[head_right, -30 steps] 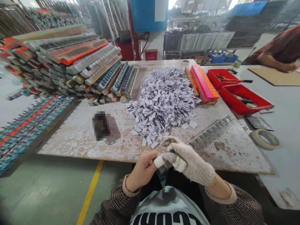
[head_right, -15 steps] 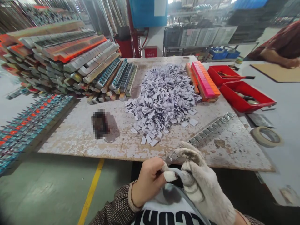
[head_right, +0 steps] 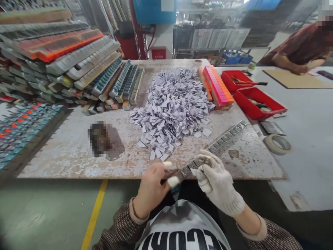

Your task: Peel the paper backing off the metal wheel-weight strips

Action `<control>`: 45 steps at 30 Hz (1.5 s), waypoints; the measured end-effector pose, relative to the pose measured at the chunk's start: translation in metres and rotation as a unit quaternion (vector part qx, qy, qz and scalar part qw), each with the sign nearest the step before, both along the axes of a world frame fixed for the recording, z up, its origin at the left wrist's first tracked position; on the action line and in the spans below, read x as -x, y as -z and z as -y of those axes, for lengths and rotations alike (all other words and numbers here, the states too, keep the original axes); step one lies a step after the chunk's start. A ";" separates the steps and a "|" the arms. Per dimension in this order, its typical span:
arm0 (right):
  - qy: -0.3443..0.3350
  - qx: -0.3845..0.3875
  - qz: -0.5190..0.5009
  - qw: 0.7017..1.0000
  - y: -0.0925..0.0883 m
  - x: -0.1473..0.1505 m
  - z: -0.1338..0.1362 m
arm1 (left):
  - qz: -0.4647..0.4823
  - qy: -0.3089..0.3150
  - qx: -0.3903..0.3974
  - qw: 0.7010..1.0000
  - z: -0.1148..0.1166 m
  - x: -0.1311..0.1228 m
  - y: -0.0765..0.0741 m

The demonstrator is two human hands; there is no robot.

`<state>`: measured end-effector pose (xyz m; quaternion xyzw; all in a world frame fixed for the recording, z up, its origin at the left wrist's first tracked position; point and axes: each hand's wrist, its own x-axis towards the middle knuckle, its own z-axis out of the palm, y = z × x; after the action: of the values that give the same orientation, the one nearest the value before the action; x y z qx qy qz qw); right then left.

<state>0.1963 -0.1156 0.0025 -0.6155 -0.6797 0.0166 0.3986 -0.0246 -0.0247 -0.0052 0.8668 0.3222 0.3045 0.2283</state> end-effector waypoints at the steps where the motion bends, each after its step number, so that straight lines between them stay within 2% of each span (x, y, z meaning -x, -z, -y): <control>1: 0.006 -0.005 0.027 1.000 0.004 -0.005 -0.004 | -0.040 -0.038 -0.014 0.998 -0.008 0.003 0.003; 3: 0.011 -0.010 0.095 0.995 0.009 -0.010 -0.011 | -0.123 -0.080 -0.027 0.989 -0.022 0.006 0.008; 7: 0.005 0.002 0.207 0.978 0.008 -0.007 -0.019 | -0.222 -0.090 -0.031 0.970 -0.039 0.004 0.012; 13: -0.035 0.061 0.248 0.966 -0.002 -0.003 -0.032 | -0.248 -0.084 -0.018 0.965 -0.045 -0.003 0.015; 16: -0.062 0.079 0.243 0.965 0.001 -0.009 -0.039 | -0.252 -0.073 -0.012 0.965 -0.047 -0.004 0.015; 19: -0.078 0.063 0.224 0.969 0.010 -0.014 -0.040 | -0.244 -0.063 -0.002 0.968 -0.049 -0.007 0.015; 21: -0.084 0.051 0.202 0.974 0.016 -0.017 -0.037 | -0.227 -0.059 0.014 0.972 -0.050 -0.009 0.015; 24: -0.083 0.043 0.150 0.984 0.021 -0.022 -0.031 | -0.139 -0.050 0.087 0.985 -0.049 -0.011 0.016; 26: -0.063 0.038 0.110 0.991 0.017 -0.025 -0.029 | -0.076 -0.033 0.139 0.987 -0.047 -0.011 0.015; 29: -0.023 0.017 0.076 0.997 0.003 -0.026 -0.029 | -0.021 0.005 0.193 0.981 -0.042 -0.013 0.008; 31: -0.025 0.008 0.058 0.998 -0.008 -0.022 -0.030 | 0.063 0.037 0.271 0.960 -0.036 -0.019 0.000; 34: -0.061 0.001 0.007 0.998 -0.022 -0.012 -0.031 | 0.177 0.085 0.374 0.906 -0.027 -0.034 -0.014; 36: -0.068 -0.010 -0.012 0.998 -0.025 -0.009 -0.030 | 0.199 0.107 0.386 0.894 -0.022 -0.044 -0.021; 39: -0.045 -0.019 -0.002 0.999 -0.022 -0.018 -0.025 | 0.209 0.112 0.366 0.900 -0.018 -0.049 -0.023; 42: 0.000 -0.034 0.065 0.997 -0.013 -0.034 -0.020 | 0.192 0.073 0.336 0.919 -0.016 -0.038 -0.013; 45: 0.018 -0.034 0.163 0.986 -0.006 -0.044 -0.018 | 0.164 0.055 0.328 0.929 -0.010 -0.019 0.004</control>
<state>0.2403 -0.0980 0.0084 -0.6080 -0.7246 -0.1140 0.3037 -0.0054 -0.0147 -0.0093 0.6981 0.3141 0.3069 0.5655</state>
